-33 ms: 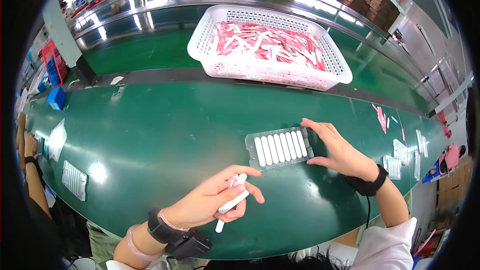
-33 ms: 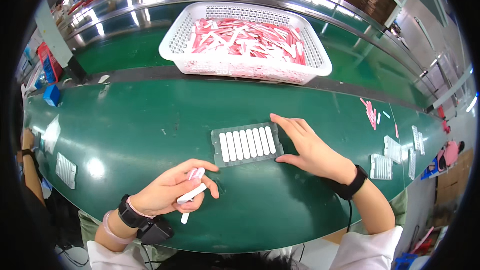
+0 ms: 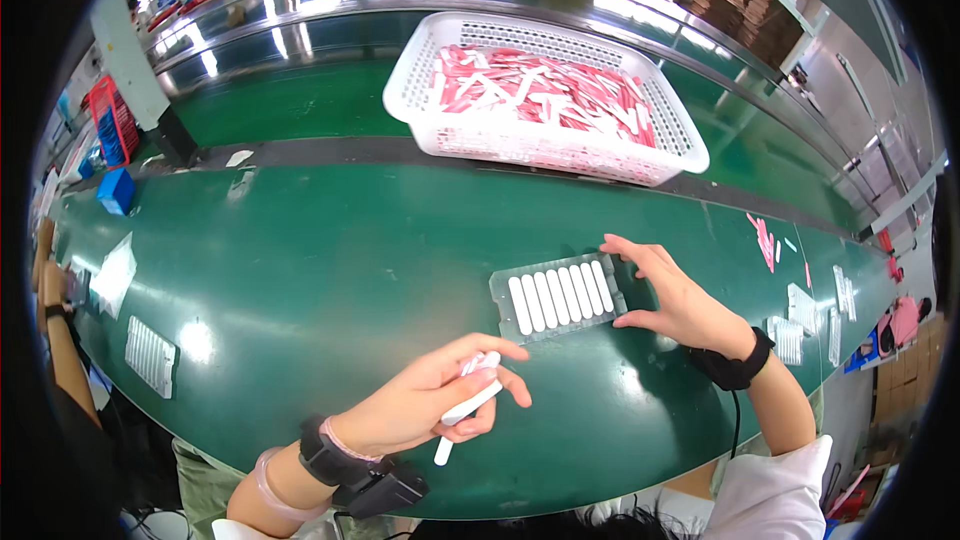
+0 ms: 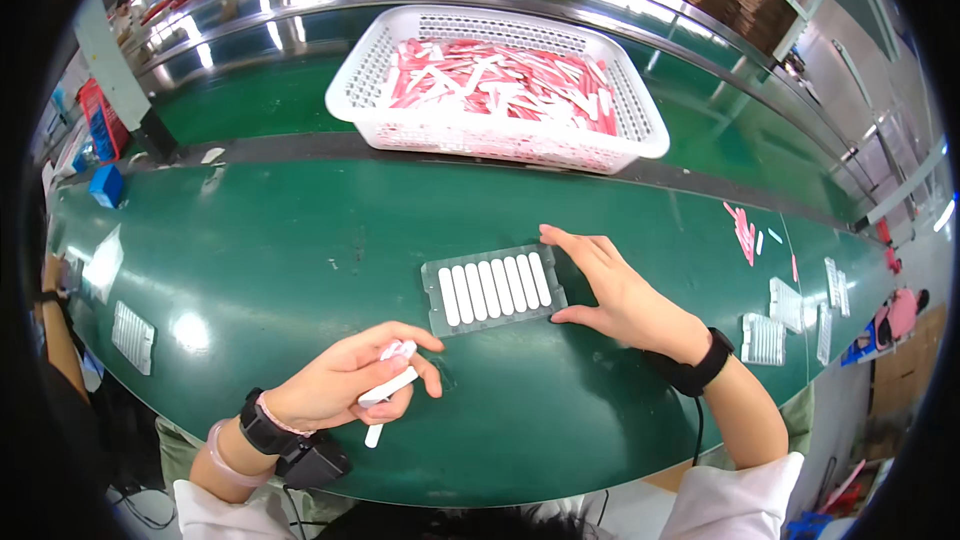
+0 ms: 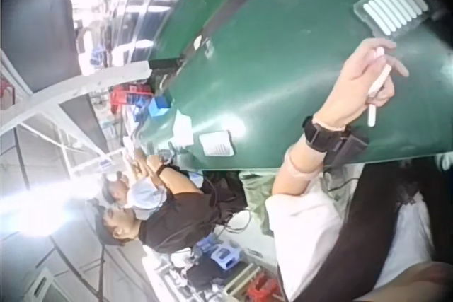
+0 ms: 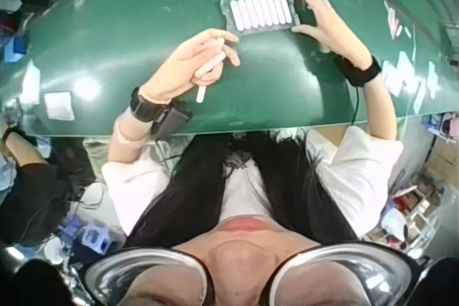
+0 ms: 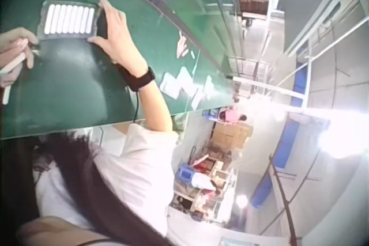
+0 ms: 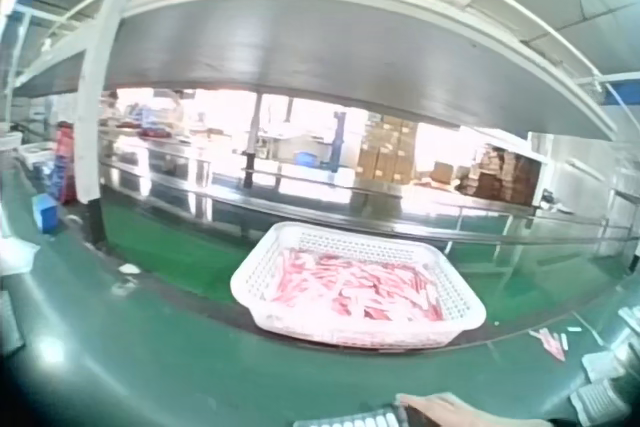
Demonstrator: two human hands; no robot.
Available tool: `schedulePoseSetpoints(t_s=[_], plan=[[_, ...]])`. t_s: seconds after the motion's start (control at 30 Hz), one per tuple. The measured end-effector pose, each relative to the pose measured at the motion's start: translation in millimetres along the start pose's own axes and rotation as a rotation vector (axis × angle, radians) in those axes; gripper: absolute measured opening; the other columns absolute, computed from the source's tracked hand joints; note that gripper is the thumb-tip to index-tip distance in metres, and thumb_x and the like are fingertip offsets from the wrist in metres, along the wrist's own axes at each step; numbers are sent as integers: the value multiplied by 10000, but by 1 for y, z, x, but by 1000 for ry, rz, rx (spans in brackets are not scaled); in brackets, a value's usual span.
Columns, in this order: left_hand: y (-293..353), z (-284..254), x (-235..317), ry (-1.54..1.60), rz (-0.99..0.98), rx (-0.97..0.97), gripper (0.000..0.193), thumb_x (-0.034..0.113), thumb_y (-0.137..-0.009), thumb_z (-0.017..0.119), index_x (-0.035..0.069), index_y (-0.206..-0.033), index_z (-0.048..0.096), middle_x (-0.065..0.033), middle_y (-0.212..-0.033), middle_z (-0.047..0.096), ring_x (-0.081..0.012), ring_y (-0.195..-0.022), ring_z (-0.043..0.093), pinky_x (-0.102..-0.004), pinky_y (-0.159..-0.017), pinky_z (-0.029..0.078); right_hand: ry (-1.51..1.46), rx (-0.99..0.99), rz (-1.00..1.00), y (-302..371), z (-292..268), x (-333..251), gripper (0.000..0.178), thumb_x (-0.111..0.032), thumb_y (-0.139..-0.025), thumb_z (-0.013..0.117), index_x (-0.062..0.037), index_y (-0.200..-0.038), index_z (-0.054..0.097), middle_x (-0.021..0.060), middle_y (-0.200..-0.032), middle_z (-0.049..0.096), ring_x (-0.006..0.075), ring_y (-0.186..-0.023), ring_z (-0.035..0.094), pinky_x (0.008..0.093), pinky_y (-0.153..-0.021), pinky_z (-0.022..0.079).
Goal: The person is assembling small pink and white plastic components into a clear plastic tray.
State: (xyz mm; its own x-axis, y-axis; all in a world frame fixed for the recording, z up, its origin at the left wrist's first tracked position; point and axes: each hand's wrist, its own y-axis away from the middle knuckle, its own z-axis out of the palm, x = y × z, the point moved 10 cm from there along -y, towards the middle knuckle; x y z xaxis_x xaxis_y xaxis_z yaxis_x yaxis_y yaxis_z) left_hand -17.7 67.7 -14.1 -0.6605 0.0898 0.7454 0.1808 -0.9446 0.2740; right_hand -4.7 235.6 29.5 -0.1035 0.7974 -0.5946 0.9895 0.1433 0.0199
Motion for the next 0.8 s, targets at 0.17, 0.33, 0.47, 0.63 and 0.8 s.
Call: schedulePoseSetpoints(t_s=[0.17, 0.33, 0.47, 0.63, 0.8], plan=[[-2, 12, -17, 45, -59, -153, 298, 103, -927, 339, 56, -1221, 325, -113, -1026, 506, -90, -609, 387, -189, -488, 307, 63, -3, -130, -60, 20, -31, 864, -110, -629, 722, -41, -1324, 212, 119, -1208, 435, 296, -1074, 391, 366, -938, 343], [7, 32, -17, -188, 24, -373, 354, 93, -917, 329, 66, -1259, 242, -103, -1077, 488, -97, -629, 415, -215, -554, 365, 150, 38, -323, -162, 74, -106, 821, -164, -635, 725, -4, -1288, 255, 170, -1160, 461, 323, -1034, 411, 375, -899, 362], [11, 33, -42, -312, -46, -411, 335, 107, -918, 309, 42, -1242, 252, -88, -988, 542, -104, -642, 455, -221, -591, 395, 341, 105, -458, -239, 133, -198, 786, -269, -656, 701, 62, -1242, 293, 200, -1076, 479, 338, -1003, 431, 424, -825, 393], [13, 43, -68, -537, -109, -674, 213, 87, -895, 338, -5, -1066, 425, -95, -915, 544, -120, -666, 536, -236, -604, 424, 399, 187, -606, -267, 218, -296, 857, -421, -603, 710, 25, -1238, 348, 174, -1091, 465, 319, -1006, 430, 429, -750, 385], [21, -65, -82, -811, 529, -42, 349, 105, -808, 541, 95, -1156, 528, -96, -1178, 522, -157, -1052, 509, -301, -883, 406, 392, 74, -521, -237, 290, -373, 836, -479, -643, 644, -30, -1277, 334, 189, -1098, 467, 326, -987, 419, 433, -741, 350]])
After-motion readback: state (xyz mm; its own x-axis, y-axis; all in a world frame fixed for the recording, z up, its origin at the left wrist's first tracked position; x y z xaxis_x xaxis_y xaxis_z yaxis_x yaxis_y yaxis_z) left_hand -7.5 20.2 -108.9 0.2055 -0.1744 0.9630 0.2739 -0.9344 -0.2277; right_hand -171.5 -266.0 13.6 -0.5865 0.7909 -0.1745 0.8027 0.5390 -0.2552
